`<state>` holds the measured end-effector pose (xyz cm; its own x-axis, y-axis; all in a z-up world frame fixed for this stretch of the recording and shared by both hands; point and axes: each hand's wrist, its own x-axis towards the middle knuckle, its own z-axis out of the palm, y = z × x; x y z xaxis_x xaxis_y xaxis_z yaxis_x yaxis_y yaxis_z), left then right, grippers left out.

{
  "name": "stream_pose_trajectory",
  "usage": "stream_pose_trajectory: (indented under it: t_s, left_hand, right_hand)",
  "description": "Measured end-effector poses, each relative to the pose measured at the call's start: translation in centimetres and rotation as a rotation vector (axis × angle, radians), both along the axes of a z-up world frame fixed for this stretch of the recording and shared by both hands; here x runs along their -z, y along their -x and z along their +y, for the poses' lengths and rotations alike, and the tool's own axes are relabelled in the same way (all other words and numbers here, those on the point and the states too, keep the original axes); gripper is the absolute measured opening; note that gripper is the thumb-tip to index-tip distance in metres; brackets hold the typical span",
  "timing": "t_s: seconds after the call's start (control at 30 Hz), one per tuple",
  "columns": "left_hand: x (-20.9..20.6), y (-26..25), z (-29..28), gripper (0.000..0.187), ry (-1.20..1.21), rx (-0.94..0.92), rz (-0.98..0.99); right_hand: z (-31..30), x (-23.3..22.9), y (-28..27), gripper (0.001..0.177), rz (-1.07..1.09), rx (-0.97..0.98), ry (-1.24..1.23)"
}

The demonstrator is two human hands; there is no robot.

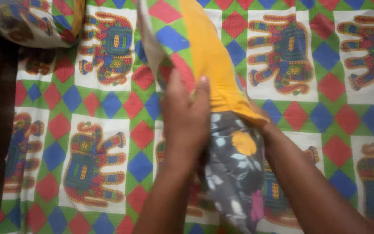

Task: The person puts a pillow inside a pillowcase by hand and smooths the fabric.

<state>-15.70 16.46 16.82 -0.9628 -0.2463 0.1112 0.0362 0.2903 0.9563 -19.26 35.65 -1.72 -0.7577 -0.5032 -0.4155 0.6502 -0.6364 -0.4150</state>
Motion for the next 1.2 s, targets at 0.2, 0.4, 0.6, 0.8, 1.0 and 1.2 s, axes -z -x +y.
stream_pose_trajectory:
  t_s: [0.2, 0.4, 0.6, 0.8, 1.0, 1.2]
  left_hand:
    - [-0.7, 1.5, 5.8, 0.053, 0.416, 0.172, -0.346]
    - [2.9, 1.0, 12.3, 0.074, 0.54, 0.317, -0.424]
    - [6.3, -1.0, 15.9, 0.069, 0.407, 0.375, -0.275]
    - [8.3, -3.2, 14.6, 0.05, 0.149, 0.593, -0.076]
    - [10.5, -3.4, 9.3, 0.03, 0.424, 0.237, 0.109]
    - [13.0, -1.4, 5.3, 0.022, 0.525, 0.16, 0.043]
  right_hand:
    - [1.7, -6.0, -2.7, 0.065, -0.185, 0.043, -0.188]
    - [5.6, -2.8, -4.0, 0.058, 0.001, 0.07, -0.445]
    - [10.4, -2.0, -5.1, 0.074, -0.018, -0.03, -0.508]
    - [13.5, -2.3, -7.0, 0.066, 0.164, 0.073, -1.012]
    - [12.8, -4.0, -8.1, 0.06, 0.371, 0.121, -1.496]
    - [10.4, -5.3, -7.6, 0.04, 0.77, 0.143, -1.853]
